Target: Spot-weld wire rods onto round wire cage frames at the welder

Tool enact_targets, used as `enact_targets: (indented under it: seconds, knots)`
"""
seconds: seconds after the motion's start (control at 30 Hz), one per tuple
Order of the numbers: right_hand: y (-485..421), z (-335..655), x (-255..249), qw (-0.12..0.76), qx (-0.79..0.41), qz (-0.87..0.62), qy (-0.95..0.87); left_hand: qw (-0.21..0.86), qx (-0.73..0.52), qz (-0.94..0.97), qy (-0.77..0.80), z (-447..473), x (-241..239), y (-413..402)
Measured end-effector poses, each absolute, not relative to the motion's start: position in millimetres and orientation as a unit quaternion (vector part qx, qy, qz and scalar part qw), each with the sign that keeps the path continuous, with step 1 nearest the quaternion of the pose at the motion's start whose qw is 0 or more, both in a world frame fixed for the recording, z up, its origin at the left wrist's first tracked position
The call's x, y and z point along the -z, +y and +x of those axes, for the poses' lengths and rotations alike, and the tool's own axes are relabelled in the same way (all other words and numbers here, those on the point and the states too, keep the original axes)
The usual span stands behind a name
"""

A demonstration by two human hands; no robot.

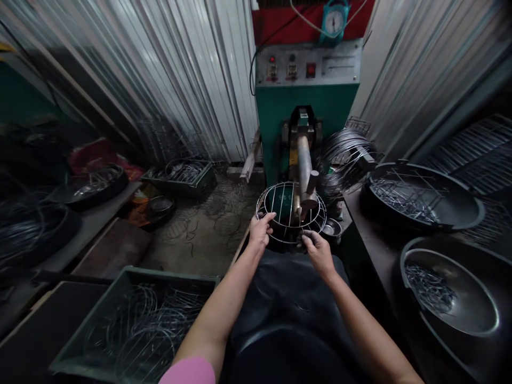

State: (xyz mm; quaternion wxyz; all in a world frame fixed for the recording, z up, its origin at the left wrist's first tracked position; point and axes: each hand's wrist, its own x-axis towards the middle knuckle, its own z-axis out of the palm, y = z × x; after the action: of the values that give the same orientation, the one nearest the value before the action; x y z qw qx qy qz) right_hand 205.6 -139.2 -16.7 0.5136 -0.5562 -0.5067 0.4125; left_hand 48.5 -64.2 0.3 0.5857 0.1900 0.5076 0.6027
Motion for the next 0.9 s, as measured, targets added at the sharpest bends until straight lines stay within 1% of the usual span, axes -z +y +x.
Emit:
enact_targets:
  seconds: [0.3, 0.7, 0.8, 0.9]
  knots:
    - [-128, 208, 21, 0.524, -0.415, -0.540, -0.512, 0.575, -0.603, 0.189, 0.519, 51, 2, -60]
    - [-118, 208, 16, 0.515, -0.383, -0.554, -0.530, 0.583, -0.585, 0.155, 0.543, 57, 2, -56]
    - [-124, 208, 14, 0.516, -0.389, -0.557, -0.522, 0.587, -0.583, 0.157, 0.540, 51, 0, -57]
    - [-149, 223, 15, 0.531, -0.363, -0.572, -0.510, 0.620, -0.549, 0.137, 0.543, 33, 7, -66]
